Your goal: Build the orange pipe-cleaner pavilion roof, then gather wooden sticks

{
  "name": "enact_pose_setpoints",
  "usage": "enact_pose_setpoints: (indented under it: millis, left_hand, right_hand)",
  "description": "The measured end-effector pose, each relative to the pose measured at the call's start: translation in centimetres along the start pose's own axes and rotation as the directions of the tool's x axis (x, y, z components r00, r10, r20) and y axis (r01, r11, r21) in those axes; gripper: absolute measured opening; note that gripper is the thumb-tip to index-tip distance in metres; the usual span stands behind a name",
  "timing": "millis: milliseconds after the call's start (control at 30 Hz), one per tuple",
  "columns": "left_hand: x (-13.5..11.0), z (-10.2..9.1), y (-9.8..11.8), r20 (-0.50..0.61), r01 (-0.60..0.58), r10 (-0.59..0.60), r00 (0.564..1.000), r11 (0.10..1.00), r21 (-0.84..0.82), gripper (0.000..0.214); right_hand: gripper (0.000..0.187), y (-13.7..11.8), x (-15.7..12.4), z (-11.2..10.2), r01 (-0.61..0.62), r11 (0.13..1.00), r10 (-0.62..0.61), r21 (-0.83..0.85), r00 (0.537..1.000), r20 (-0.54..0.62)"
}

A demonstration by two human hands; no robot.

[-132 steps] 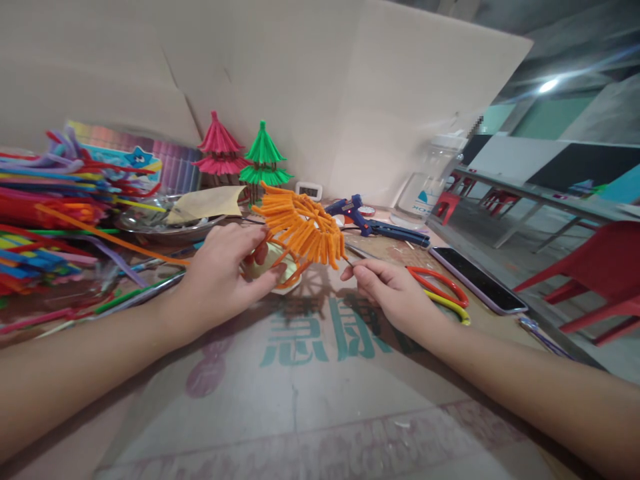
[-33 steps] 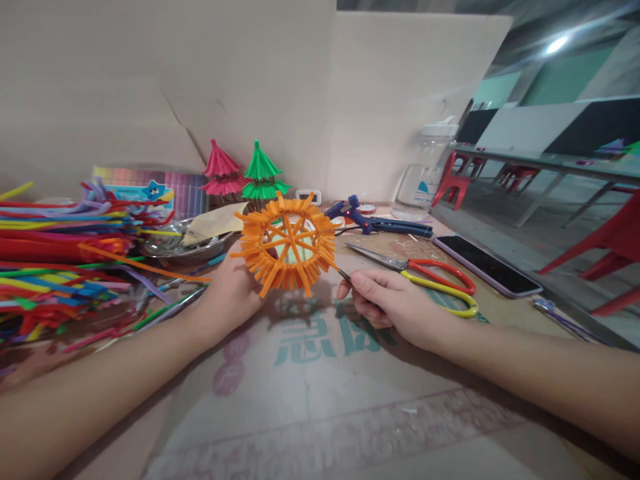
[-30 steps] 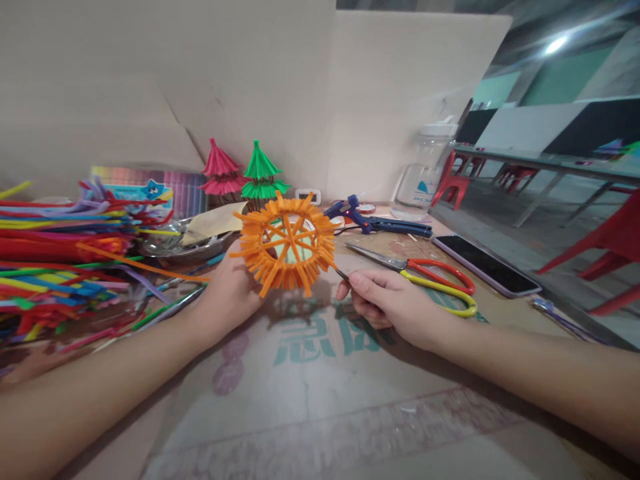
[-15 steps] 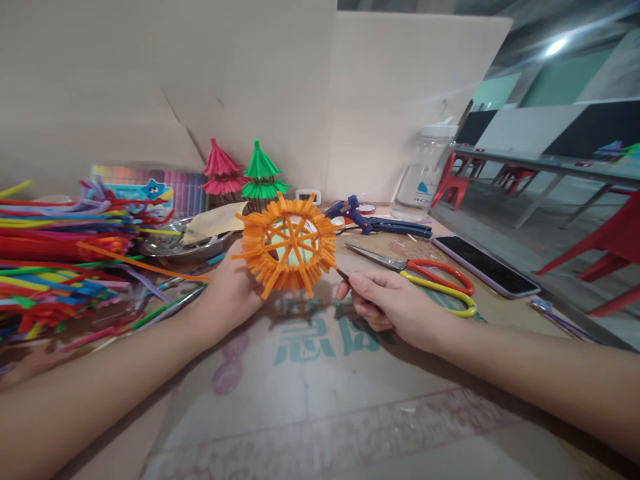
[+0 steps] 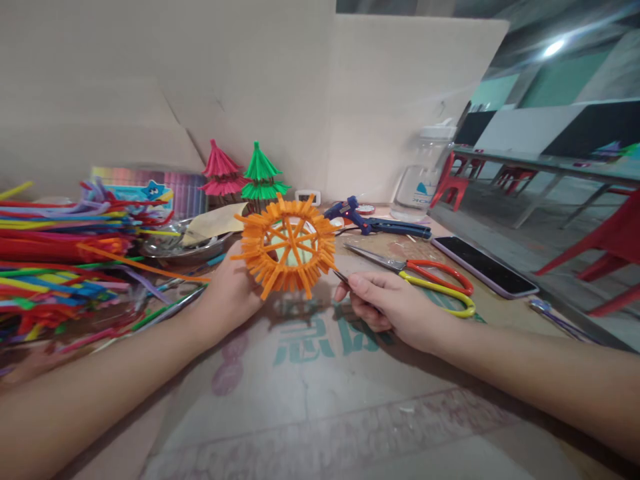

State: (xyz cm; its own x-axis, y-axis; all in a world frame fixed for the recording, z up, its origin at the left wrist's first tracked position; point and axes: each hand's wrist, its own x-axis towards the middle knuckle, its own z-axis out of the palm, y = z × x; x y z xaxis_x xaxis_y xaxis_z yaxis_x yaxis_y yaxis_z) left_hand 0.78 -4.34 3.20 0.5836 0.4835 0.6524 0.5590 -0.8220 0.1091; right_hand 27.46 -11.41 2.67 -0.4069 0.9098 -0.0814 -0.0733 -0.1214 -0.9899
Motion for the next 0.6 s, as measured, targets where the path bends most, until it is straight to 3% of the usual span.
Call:
enact_pose_setpoints:
  millis: [133, 367, 600]
  left_hand:
    - [0.17, 0.13, -0.03, -0.049, -0.089, 0.089, 0.995, 0.996, -0.012, 0.021]
    - [0.27, -0.17, 0.45, -0.045, -0.066, 0.068, 0.997, 0.997, 0.035, 0.022]
    - [0.27, -0.06, 0.4, -0.065, -0.116, 0.118, 0.991, 0.992, 0.043, 0.02]
  right_hand:
    - [0.056, 0.01, 0.0, -0.06, -0.007, 1.0, 0.007, 0.03, 1.0, 0.012]
    - [0.057, -0.11, -0.08, 0.0, -0.015, 0.999, 0.014, 0.04, 1.0, 0.023]
    - [0.058, -0.16, -0.11, 0.09, -0.014, 1.0, 0.014, 0.012, 1.0, -0.007]
